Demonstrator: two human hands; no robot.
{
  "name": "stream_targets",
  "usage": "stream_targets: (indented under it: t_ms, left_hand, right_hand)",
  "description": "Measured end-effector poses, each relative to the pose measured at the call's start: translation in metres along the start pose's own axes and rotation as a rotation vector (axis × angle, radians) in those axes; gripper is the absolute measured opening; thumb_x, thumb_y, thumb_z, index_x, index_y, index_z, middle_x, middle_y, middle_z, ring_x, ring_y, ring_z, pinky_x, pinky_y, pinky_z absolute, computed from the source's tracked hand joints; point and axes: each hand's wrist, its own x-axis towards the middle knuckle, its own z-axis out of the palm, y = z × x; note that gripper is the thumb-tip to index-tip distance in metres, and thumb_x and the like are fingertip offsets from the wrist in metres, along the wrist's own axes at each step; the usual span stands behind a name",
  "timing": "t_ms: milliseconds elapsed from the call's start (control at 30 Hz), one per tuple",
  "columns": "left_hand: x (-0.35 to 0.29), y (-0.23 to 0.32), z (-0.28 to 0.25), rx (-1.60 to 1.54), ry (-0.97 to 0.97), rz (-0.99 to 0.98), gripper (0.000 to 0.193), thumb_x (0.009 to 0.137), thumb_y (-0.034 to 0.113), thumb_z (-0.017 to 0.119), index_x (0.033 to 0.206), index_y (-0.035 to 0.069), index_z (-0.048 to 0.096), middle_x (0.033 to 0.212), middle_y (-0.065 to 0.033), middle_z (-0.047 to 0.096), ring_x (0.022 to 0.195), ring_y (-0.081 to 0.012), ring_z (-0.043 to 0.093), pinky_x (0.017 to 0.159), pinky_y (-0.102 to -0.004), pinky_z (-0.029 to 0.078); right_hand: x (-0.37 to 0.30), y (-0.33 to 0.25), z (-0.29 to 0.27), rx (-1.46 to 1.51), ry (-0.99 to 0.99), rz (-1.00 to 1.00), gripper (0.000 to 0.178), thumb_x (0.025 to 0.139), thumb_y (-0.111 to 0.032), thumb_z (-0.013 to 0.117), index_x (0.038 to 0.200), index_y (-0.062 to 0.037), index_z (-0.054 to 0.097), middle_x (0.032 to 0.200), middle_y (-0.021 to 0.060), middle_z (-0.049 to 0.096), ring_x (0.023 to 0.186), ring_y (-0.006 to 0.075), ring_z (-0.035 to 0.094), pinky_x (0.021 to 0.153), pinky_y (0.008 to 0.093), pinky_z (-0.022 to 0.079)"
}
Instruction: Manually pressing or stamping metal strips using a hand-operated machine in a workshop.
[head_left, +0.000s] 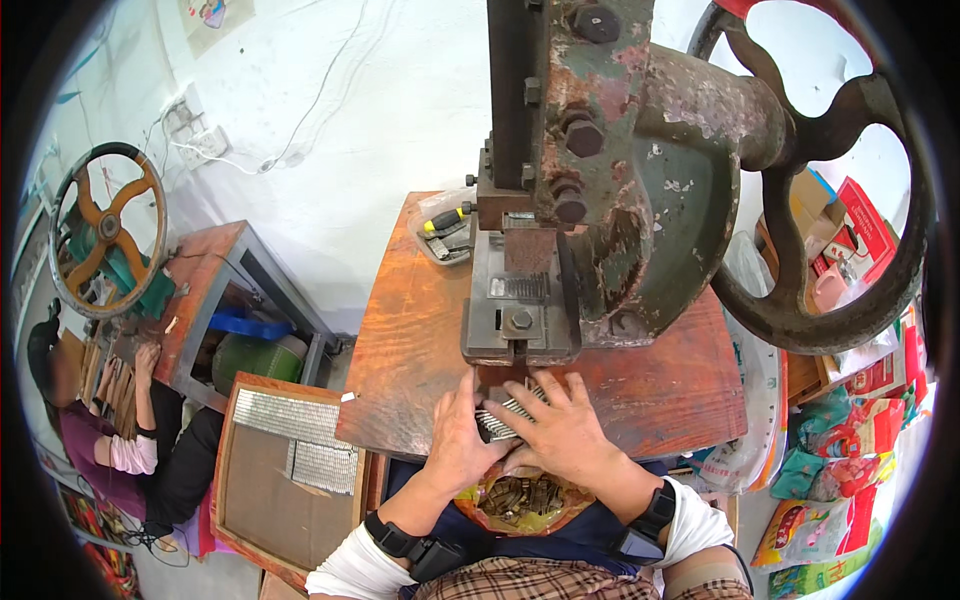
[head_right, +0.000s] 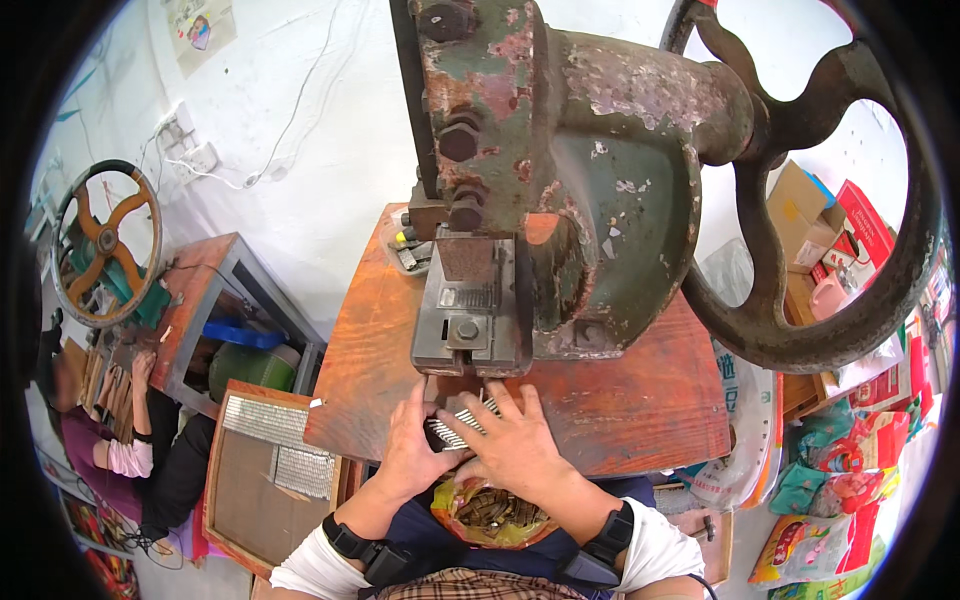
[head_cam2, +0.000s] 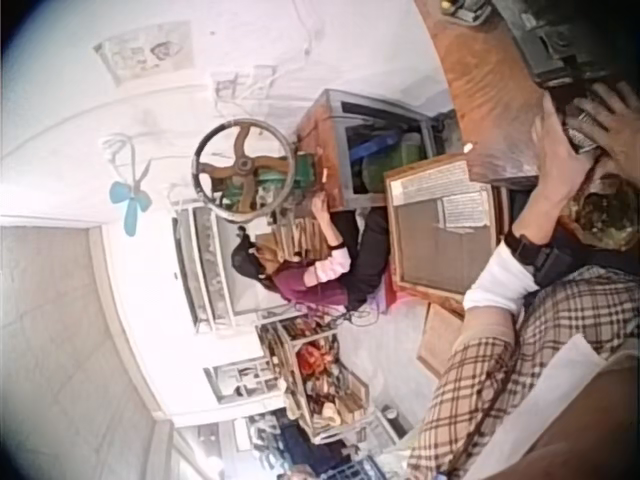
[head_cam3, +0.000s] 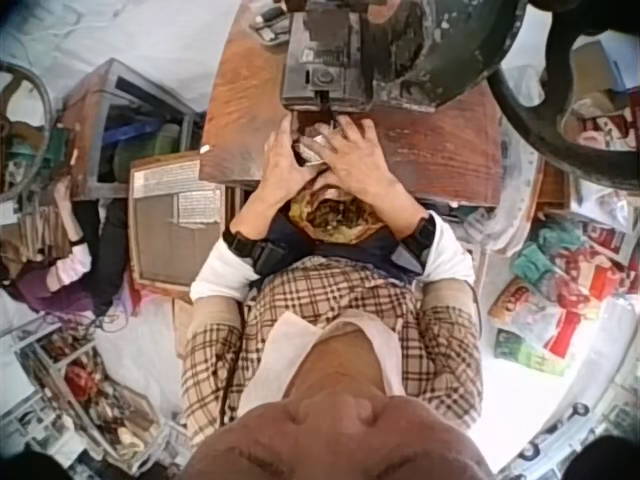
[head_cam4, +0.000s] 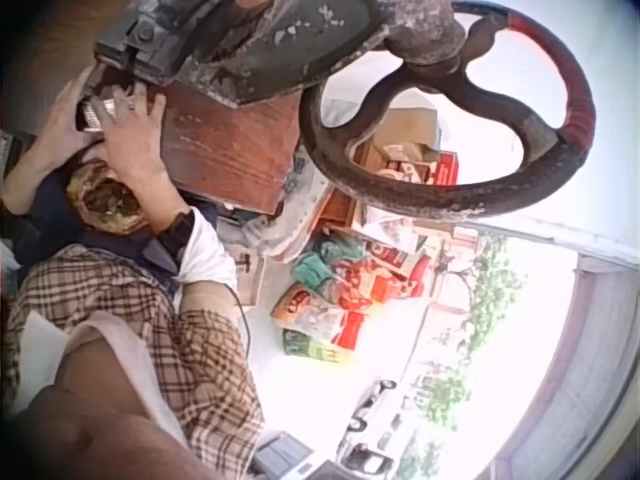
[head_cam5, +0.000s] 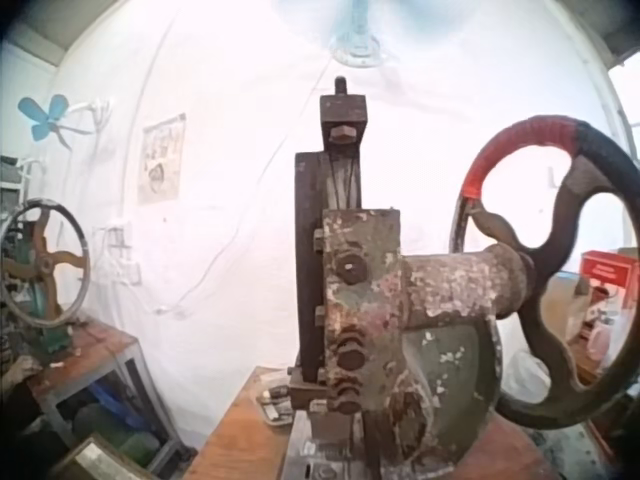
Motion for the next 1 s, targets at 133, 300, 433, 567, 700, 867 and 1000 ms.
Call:
stream_targets:
  t_ms: [133, 300, 433, 567, 700, 867, 1000]
  left_hand:
    - [0.001, -0.003, 0.002, 0.000, -0.014, -0.034, 0.096, 0.058, 0.013, 0.083, 0.137, 0.000, 0.030, 0.101, -0.0166, 0.057, 0.099, -0.0356, 0.049, 0.090, -0.0459, 0.038]
    - [0.004, 0.004, 0.002, 0.051, -0.044, -0.047, 0.093, 0.057, 0.014, 0.084, 0.135, -0.001, 0.035, 0.102, -0.0168, 0.057, 0.100, -0.0345, 0.049, 0.090, -0.0434, 0.039]
    - [0.006, -0.002, 0.006, 0.147, -0.049, 0.076, 0.078, 0.059, 0.023, 0.084, 0.125, 0.000, 0.049, 0.103, -0.0156, 0.057, 0.102, -0.0331, 0.049, 0.090, -0.0437, 0.037]
    - [0.012, 0.025, 0.015, 0.432, 0.010, 0.211, 0.065, 0.066, 0.037, 0.076, 0.117, 0.002, 0.055, 0.102, -0.0129, 0.056, 0.100, -0.0298, 0.050, 0.085, -0.0429, 0.036]
    - [0.019, 0.022, 0.037, 0.448, 0.075, 0.324, 0.052, 0.067, 0.036, 0.075, 0.103, 0.002, 0.059, 0.089, -0.0108, 0.056, 0.086, -0.0296, 0.052, 0.074, -0.0422, 0.038]
    - [0.007, 0.021, 0.023, 0.364, 0.168, 0.327, 0.042, 0.072, 0.029, 0.075, 0.098, 0.000, 0.059, 0.081, -0.0114, 0.059, 0.077, -0.0311, 0.057, 0.070, -0.0421, 0.044]
    - [-0.031, 0.012, -0.016, -1.694, -0.110, -0.615, 0.054, 0.089, 0.056, 0.047, 0.103, 0.004, 0.056, 0.080, -0.0105, 0.053, 0.072, -0.0229, 0.050, 0.067, -0.0355, 0.040]
  right_hand:
    - [-0.004, 0.015, 0.001, -0.028, 0.034, 0.089, 0.077, 0.063, -0.060, 0.066, 0.127, -0.0206, 0.054, 0.126, 0.0064, 0.052, 0.118, 0.0348, 0.044, 0.093, 0.0598, 0.035]
    - [-0.009, 0.025, 0.004, -0.022, 0.061, 0.169, 0.082, 0.061, -0.059, 0.068, 0.128, -0.0163, 0.052, 0.121, 0.0084, 0.054, 0.118, 0.0361, 0.043, 0.094, 0.0593, 0.036]
    - [-0.021, 0.028, 0.005, 0.048, 0.076, 0.281, 0.087, 0.060, -0.057, 0.071, 0.129, -0.0092, 0.049, 0.124, 0.0139, 0.051, 0.119, 0.0384, 0.042, 0.098, 0.0548, 0.034]
    - [-0.039, 0.044, 0.015, 0.270, 0.228, 0.250, 0.083, 0.062, -0.054, 0.072, 0.126, -0.0057, 0.050, 0.123, 0.0174, 0.051, 0.119, 0.0398, 0.043, 0.099, 0.0493, 0.035]
    - [-0.046, 0.052, 0.017, 0.466, 0.400, 0.266, 0.074, 0.066, -0.054, 0.070, 0.119, -0.0045, 0.056, 0.118, 0.0176, 0.054, 0.113, 0.0390, 0.047, 0.095, 0.0472, 0.040]
    - [-0.048, 0.051, 0.021, 0.548, 0.520, 0.286, 0.058, 0.074, -0.050, 0.066, 0.108, -0.0035, 0.062, 0.111, 0.0159, 0.059, 0.107, 0.0377, 0.050, 0.091, 0.0453, 0.042]
    - [-0.050, 0.049, 0.014, 0.549, 0.466, 0.320, 0.051, 0.069, -0.040, 0.072, 0.104, -0.0042, 0.064, 0.107, 0.0149, 0.060, 0.106, 0.0371, 0.051, 0.091, 0.0456, 0.042]
